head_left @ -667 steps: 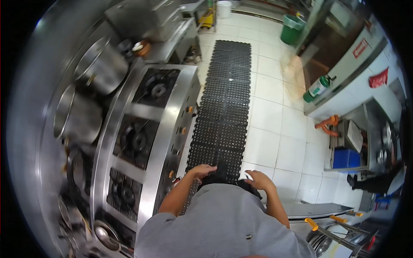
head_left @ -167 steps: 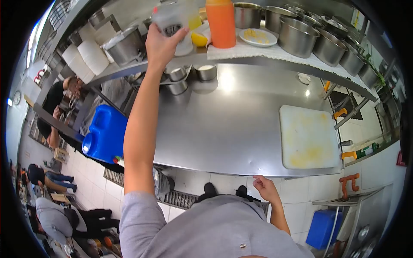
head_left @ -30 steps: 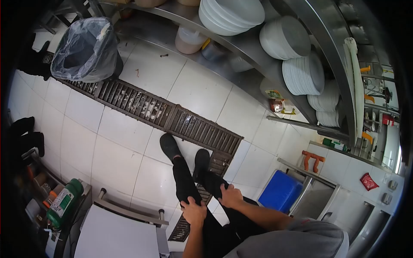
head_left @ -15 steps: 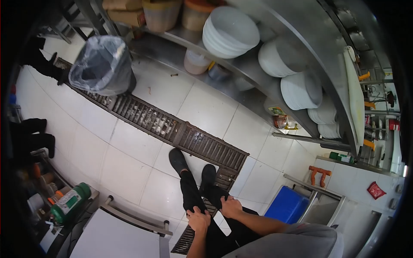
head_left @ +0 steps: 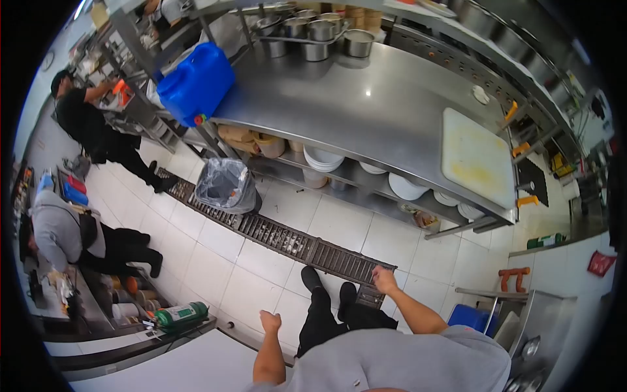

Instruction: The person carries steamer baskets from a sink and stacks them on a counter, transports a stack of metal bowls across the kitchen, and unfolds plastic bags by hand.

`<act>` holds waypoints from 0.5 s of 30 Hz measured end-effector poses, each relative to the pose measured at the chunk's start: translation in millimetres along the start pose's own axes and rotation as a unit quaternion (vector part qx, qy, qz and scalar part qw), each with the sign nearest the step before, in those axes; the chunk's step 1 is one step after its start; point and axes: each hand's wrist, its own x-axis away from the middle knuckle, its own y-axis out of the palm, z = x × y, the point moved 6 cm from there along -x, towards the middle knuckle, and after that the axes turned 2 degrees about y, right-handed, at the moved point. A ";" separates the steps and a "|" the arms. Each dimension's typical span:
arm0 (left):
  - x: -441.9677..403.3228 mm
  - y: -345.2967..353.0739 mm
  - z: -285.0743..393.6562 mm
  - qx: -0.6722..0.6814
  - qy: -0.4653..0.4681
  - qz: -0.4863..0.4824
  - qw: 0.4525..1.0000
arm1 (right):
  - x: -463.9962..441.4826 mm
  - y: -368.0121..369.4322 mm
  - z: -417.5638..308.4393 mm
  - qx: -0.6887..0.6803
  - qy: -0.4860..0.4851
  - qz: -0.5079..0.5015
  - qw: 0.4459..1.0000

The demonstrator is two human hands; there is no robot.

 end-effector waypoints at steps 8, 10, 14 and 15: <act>9.2 -77.0 88.1 0.115 0.006 0.122 0.986 | 56.0 -55.5 65.0 0.017 0.150 0.114 0.982; 27.1 -65.6 111.5 0.102 0.035 0.099 0.989 | 74.3 -48.2 87.1 0.014 0.172 0.083 0.982; 29.3 -8.3 94.1 0.042 0.075 0.030 0.996 | 83.3 -34.0 114.8 0.026 0.159 0.062 0.985; 28.9 1.4 85.7 0.018 0.056 -0.006 0.998 | 83.7 -29.1 123.0 0.034 0.159 0.052 0.985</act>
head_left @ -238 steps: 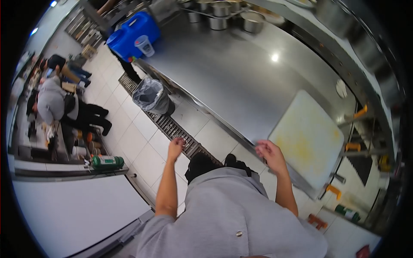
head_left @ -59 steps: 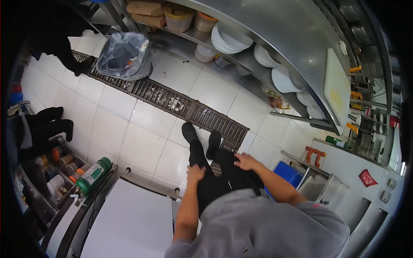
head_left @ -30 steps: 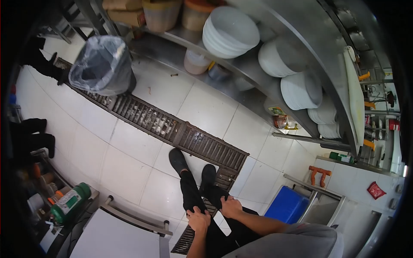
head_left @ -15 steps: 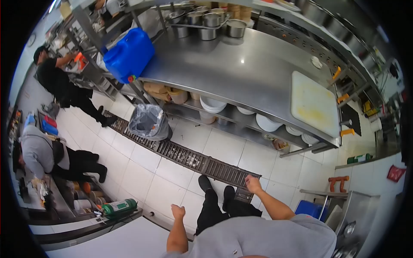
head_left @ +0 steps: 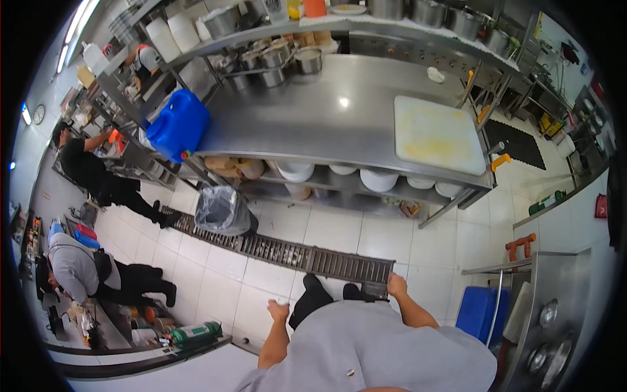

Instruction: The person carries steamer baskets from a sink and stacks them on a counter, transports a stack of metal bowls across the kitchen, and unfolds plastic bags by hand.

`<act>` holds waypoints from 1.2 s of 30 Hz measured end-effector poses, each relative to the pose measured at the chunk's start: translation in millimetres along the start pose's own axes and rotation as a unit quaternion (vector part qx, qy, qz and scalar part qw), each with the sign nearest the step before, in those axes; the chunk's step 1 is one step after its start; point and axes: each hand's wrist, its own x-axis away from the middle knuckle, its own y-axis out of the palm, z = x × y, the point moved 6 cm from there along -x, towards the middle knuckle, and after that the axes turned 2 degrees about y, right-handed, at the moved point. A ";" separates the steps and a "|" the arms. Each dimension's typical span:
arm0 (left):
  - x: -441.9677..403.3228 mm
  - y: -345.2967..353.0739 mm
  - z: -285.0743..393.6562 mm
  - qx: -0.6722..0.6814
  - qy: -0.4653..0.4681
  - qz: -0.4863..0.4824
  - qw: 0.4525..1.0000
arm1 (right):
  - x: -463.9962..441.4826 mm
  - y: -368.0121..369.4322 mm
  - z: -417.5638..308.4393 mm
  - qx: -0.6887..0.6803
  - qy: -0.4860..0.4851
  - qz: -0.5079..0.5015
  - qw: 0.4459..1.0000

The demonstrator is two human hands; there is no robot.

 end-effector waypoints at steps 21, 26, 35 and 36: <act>-97.6 -18.3 -15.7 0.191 -0.119 -0.057 0.973 | -116.0 -13.8 -191.4 0.068 -0.218 -0.055 0.972; -152.4 -50.5 -22.1 0.254 -0.162 -0.096 0.949 | -122.2 -78.8 -391.9 0.042 -0.355 -0.054 0.932; -270.6 -147.3 -19.7 0.230 -0.079 0.041 0.969 | -13.6 -332.4 -699.5 -0.130 -0.573 0.100 0.803; -278.9 -155.8 -14.0 0.251 -0.064 0.059 0.964 | -0.6 -355.6 -715.7 -0.114 -0.581 0.120 0.797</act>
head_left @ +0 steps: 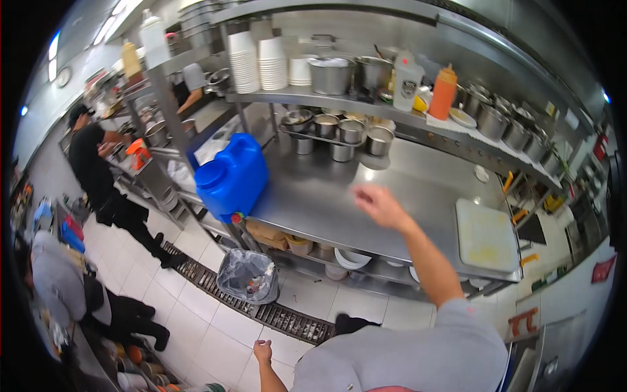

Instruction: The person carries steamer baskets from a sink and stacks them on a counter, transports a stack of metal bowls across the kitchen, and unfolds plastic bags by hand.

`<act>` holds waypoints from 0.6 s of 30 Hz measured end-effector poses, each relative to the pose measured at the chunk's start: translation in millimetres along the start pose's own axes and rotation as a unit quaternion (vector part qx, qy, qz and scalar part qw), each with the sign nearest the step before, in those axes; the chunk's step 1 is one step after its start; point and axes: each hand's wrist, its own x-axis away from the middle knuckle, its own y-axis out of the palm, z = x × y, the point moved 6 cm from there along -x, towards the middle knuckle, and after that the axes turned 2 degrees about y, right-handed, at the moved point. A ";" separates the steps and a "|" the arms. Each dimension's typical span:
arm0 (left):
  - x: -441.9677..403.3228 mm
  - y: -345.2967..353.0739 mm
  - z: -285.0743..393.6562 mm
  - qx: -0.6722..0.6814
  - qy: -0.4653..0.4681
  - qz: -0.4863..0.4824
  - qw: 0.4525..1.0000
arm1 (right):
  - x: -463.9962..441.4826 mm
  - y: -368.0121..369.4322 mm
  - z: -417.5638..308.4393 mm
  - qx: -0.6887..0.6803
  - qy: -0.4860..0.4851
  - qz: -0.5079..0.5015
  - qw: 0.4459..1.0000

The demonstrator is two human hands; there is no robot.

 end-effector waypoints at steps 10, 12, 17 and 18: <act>-80.7 70.0 63.4 0.078 -0.042 -0.141 0.986 | -50.1 -60.4 -88.2 0.170 -0.275 0.005 0.946; -103.9 84.1 84.6 0.054 -0.010 -0.158 0.986 | -58.3 -92.5 -78.8 0.178 -0.335 0.090 0.921; -161.5 97.4 155.5 -0.018 0.119 -0.124 0.985 | -73.2 -230.4 -18.4 0.185 -0.080 0.422 0.884; -170.9 94.3 174.6 -0.026 0.170 -0.109 0.979 | -82.4 -251.1 -6.4 0.156 -0.047 0.439 0.884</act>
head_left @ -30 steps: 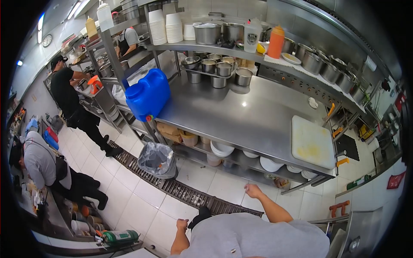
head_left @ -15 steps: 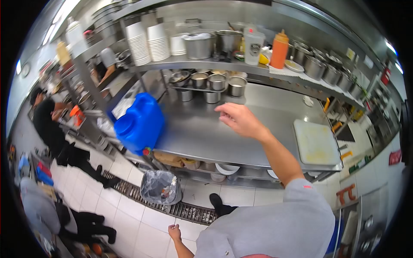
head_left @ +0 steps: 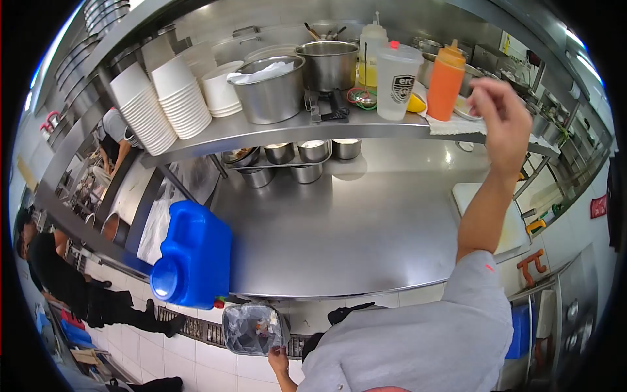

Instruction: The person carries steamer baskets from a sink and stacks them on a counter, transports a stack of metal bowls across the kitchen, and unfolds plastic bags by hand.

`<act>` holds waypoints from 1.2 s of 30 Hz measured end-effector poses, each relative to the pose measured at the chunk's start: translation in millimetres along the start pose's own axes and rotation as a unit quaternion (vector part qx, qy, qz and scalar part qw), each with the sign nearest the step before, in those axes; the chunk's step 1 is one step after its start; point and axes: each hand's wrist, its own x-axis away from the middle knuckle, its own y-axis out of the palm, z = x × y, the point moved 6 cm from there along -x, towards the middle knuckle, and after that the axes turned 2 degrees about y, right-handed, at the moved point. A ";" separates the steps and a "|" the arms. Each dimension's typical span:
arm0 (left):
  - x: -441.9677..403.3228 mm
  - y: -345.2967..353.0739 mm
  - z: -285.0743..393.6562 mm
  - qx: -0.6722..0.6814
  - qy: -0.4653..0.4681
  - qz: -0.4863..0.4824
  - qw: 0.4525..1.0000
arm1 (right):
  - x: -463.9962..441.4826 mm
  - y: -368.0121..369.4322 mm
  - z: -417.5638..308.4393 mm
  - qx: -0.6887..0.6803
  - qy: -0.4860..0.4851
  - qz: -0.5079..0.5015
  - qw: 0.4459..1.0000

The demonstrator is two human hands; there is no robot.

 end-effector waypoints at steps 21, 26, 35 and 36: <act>-81.0 -77.8 468.0 0.126 0.383 -0.005 0.915 | -34.0 135.2 32.8 0.078 0.095 0.040 0.992; -73.2 -73.7 474.6 0.136 0.388 -0.030 0.911 | -62.7 164.4 0.5 -0.038 0.076 0.024 0.996; -69.2 -88.3 446.9 0.134 0.364 0.016 0.922 | -118.3 195.6 -2.5 0.213 -0.045 0.019 0.976; -68.4 -93.3 440.1 0.129 0.350 0.028 0.927 | -116.9 201.0 -3.2 0.199 -0.098 0.051 0.974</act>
